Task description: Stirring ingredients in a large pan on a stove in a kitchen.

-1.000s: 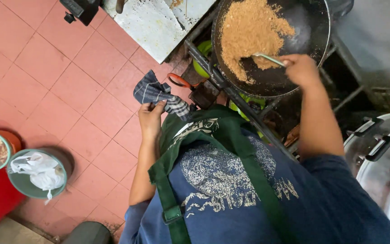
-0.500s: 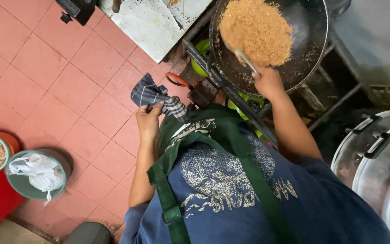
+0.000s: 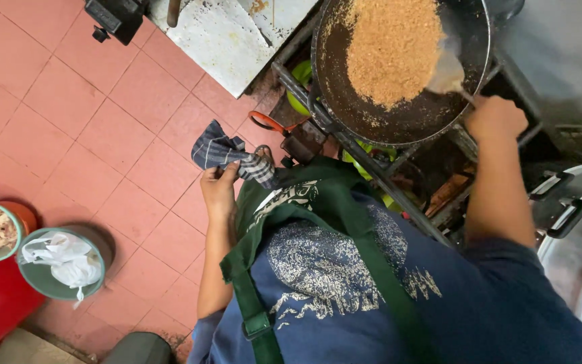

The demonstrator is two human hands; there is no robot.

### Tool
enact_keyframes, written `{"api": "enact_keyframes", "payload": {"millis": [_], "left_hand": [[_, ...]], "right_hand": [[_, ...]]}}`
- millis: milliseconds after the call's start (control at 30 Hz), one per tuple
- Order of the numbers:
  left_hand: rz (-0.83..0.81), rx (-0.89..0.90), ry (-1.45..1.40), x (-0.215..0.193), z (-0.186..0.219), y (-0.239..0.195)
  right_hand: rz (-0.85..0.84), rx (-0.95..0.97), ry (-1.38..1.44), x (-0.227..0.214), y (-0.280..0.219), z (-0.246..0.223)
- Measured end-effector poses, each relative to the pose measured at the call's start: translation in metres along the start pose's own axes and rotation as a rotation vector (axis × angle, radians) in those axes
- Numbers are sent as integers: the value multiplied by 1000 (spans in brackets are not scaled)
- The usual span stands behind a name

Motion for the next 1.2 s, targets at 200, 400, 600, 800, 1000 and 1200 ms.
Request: {"api": "enact_keyframes", "payload": {"millis": [200, 400, 600, 800, 1000, 1200], "left_hand": [[-37, 37, 43, 14, 8, 1], [40, -58, 24, 2, -13, -12], [33, 31, -11, -3, -7, -13], [22, -23, 59, 10, 7, -20], [46, -29, 0, -4, -13, -9], [191, 18, 86, 0, -5, -4]], "right_hand": [[821, -402, -245, -43, 11, -84], [544, -106, -402, -46, 50, 27], [472, -246, 153, -26, 120, -38], [905, -562, -425, -101, 24, -68], [136, -33, -446, -45, 40, 65], [-64, -53, 463, 66, 67, -38]]}}
Point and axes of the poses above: each hand's wrist, its own y-axis towards the middle knuckle, its own x-axis out of the palm, z = x × y, the point moved 5 cm from there along y, towards the middle knuckle, and after that the axes turned 7 degrees about y, right-handed, at the moved point
